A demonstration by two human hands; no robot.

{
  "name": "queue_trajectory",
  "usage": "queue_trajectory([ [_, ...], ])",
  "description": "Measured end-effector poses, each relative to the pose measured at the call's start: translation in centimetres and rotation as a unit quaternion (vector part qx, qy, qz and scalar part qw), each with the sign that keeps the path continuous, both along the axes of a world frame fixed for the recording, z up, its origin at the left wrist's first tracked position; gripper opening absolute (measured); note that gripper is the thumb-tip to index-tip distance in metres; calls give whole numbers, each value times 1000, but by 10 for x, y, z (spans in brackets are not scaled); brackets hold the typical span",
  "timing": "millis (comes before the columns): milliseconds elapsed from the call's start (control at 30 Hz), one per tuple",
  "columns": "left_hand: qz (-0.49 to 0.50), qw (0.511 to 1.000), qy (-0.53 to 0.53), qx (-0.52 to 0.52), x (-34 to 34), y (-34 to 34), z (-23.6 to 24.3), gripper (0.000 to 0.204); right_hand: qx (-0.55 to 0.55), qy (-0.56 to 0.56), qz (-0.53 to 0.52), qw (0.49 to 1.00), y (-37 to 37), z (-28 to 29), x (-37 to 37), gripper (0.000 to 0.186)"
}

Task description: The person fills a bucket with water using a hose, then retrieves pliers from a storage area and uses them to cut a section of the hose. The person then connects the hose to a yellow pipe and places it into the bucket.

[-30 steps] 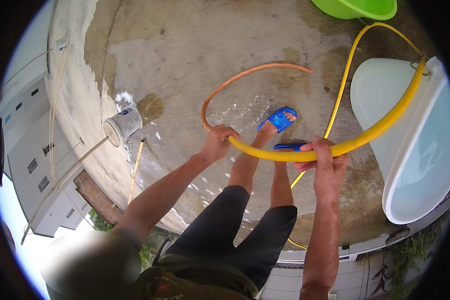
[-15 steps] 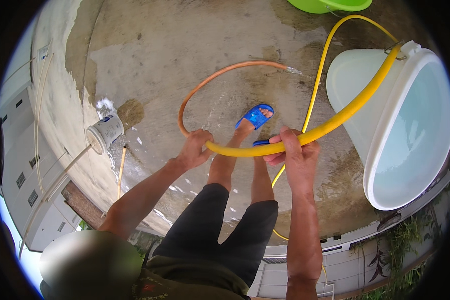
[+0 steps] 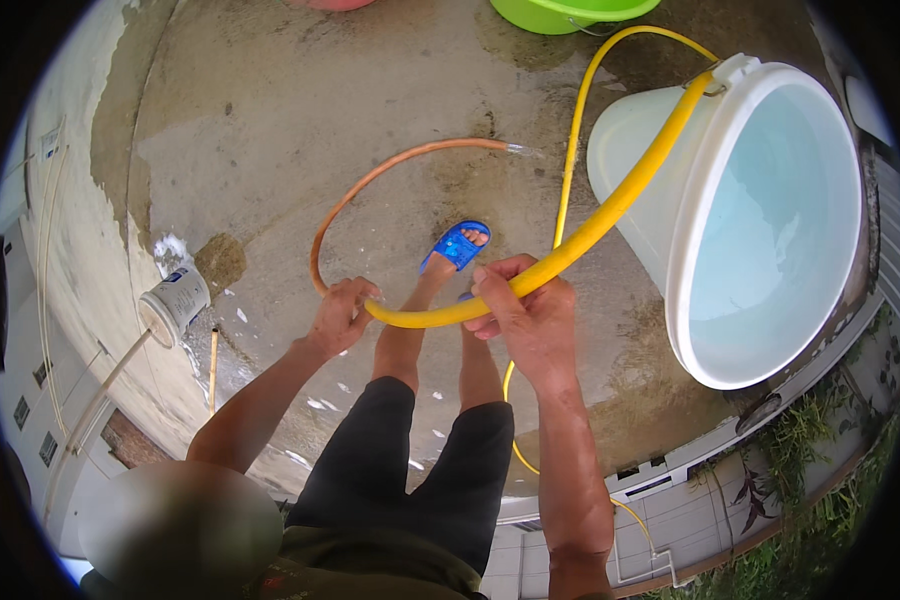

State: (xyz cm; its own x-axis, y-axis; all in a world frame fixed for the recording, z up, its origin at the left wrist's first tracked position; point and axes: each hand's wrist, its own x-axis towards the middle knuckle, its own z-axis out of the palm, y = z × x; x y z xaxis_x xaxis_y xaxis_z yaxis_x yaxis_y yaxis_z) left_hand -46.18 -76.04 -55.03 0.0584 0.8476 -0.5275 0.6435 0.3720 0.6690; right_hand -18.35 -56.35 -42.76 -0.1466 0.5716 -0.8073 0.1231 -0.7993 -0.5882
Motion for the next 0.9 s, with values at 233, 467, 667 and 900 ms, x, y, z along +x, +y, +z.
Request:
queue_trajectory([
  [233, 52, 998, 9, 27, 10, -1, 8, 21, 46, -125, 116, 984, 49, 91, 97, 17],
  [467, 125, 990, -32, -52, 36, 62, 40, 22, 236, -368, 466, 769, 80, 177, 210, 18],
  [667, 119, 987, -106, 11, 71, 114, 46, 21, 336, -526, 456, 634, 112, 142, 266, 19],
  [900, 151, 977, -152, -19, 141, 167, 96, 18, 290, -509, 333, 739, 79, 7, 309, 24],
])
